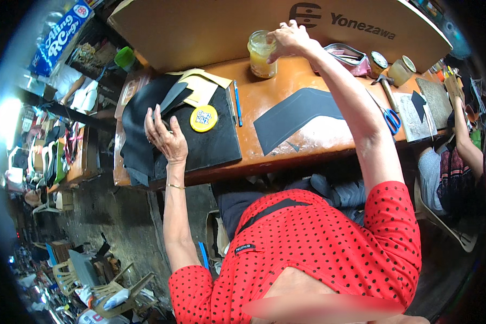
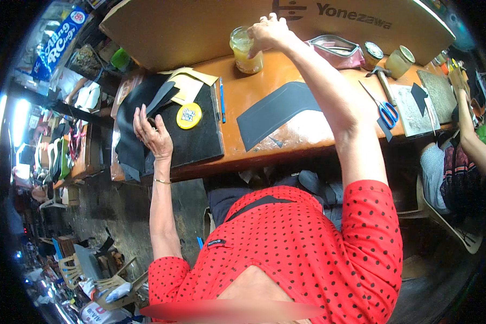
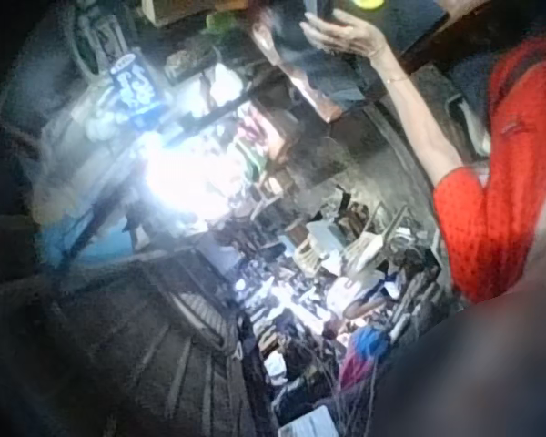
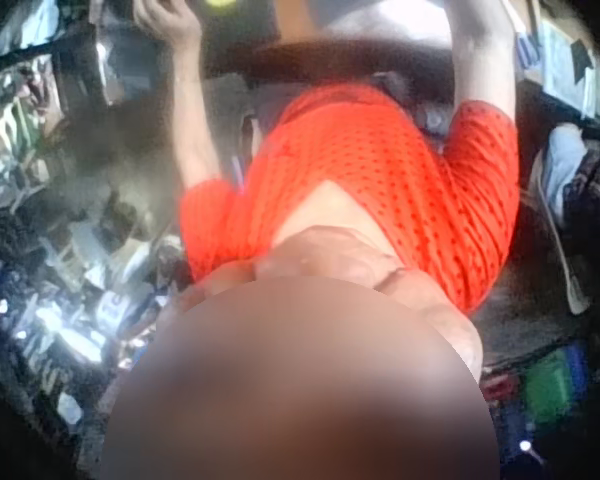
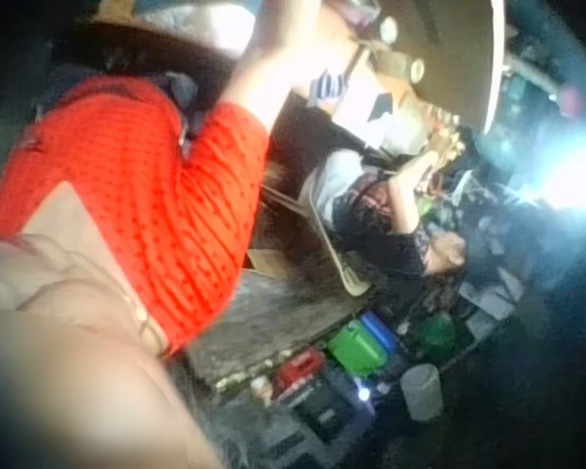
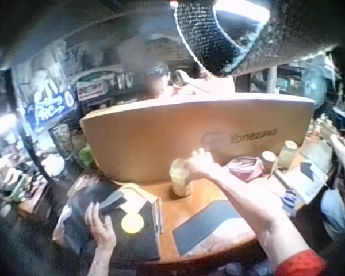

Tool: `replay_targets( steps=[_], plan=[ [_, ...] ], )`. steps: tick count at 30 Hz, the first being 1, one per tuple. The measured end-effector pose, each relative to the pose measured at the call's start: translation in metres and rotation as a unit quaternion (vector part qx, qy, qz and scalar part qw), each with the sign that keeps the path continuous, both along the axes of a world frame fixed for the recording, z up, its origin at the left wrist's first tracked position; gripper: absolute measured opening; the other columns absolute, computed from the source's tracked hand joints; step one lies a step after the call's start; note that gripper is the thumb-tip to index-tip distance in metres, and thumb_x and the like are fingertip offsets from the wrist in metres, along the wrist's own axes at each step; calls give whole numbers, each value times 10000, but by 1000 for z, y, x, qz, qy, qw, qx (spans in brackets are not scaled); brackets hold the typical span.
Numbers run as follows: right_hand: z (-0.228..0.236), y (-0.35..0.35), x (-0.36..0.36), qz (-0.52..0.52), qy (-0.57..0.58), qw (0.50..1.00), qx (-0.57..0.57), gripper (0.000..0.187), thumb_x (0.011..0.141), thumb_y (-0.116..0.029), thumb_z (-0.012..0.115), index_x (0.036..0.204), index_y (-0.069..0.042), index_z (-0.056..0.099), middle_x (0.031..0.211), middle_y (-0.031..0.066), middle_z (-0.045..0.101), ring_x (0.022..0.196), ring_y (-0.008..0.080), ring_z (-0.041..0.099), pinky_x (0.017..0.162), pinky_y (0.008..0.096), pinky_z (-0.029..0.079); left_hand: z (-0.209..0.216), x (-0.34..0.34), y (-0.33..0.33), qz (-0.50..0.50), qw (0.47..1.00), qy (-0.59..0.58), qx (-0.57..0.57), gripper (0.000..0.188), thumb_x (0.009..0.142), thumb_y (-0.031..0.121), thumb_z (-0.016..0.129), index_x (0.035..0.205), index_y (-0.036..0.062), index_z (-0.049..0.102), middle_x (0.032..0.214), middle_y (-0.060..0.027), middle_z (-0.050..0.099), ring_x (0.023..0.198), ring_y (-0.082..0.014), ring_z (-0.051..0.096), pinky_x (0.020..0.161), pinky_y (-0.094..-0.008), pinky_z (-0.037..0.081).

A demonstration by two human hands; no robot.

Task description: The person repeatedly applies a yellow paste from a jar onto a black rubber sole piece using a small brush, then sets the piece aside. The process is repeated on multiple sole pieces at a workbench in a shoe workshop.

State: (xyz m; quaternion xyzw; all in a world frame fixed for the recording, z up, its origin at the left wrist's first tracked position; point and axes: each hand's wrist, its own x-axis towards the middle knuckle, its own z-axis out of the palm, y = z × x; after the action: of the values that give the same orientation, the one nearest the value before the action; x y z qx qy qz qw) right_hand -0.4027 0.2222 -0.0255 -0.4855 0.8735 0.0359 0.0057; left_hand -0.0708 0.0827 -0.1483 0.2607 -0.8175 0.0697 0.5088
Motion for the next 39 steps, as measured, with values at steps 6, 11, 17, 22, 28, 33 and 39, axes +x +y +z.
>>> replay_targets(
  steps=[6, 11, 17, 22, 28, 33, 39],
  plan=[
    [6, -31, -11, 33, -114, 981, 154, 652, 594, -461, 816, 1155, -171, 649, 1018, 105, 673, 941, 270, 628, 794, 388, 514, -1, -3, -3, -9, 1000, -2, 24, 422, 937, 253, 526, 1309, 58, 476, 1332, -132, 431, 1239, -296, 405, 1042, -435, 299],
    [77, -27, -2, 32, -66, 996, -46, 539, 627, -236, 767, 1119, -107, 590, 1044, 154, 600, 927, 310, 592, 767, 430, 505, 0, -2, -3, -4, 1000, -8, 28, 418, 943, 249, 520, 1314, 60, 477, 1328, -131, 444, 1242, -291, 408, 1039, -430, 304],
    [29, 48, 44, 149, 59, 986, 40, 591, 665, -311, 807, 1204, -177, 604, 1171, 126, 531, 1133, 321, 476, 922, 433, 427, 1, -1, -1, -1, 1000, -12, 25, 394, 945, 254, 520, 1286, 58, 509, 1327, -141, 448, 1240, -293, 416, 1028, -419, 319],
    [8, 177, 25, 234, -253, 898, -272, 400, 857, -140, 554, 1256, -174, 555, 1164, 155, 587, 1088, 279, 554, 941, 356, 451, -2, 0, -3, 11, 999, -6, 33, 385, 943, 277, 523, 1262, 62, 532, 1329, -139, 447, 1237, -294, 417, 1030, -420, 315],
    [-102, 274, 25, -112, -114, 975, -156, 461, 828, -114, 528, 1280, -204, 528, 1008, 170, 619, 995, 335, 580, 868, 397, 467, -4, 1, -3, -8, 999, -23, 20, 373, 934, 255, 542, 1258, 70, 543, 1325, -125, 450, 1241, -280, 407, 1038, -414, 307],
    [-141, 278, 43, -237, 96, 964, -73, 427, 875, -166, 470, 1301, -146, 502, 1157, 191, 565, 1100, 337, 522, 931, 485, 376, -4, 3, -4, 0, 1000, -26, 18, 373, 933, 240, 538, 1263, 65, 535, 1313, -150, 471, 1247, -294, 418, 1031, -422, 319],
    [-129, 265, 70, -194, 88, 974, -72, 406, 881, -177, 428, 1268, -79, 502, 1197, 206, 559, 1129, 366, 510, 965, 510, 342, -5, 3, -6, 4, 1000, -26, 9, 378, 940, 250, 536, 1263, 54, 532, 1314, -138, 469, 1235, -282, 429, 1025, -409, 332]
  ],
)
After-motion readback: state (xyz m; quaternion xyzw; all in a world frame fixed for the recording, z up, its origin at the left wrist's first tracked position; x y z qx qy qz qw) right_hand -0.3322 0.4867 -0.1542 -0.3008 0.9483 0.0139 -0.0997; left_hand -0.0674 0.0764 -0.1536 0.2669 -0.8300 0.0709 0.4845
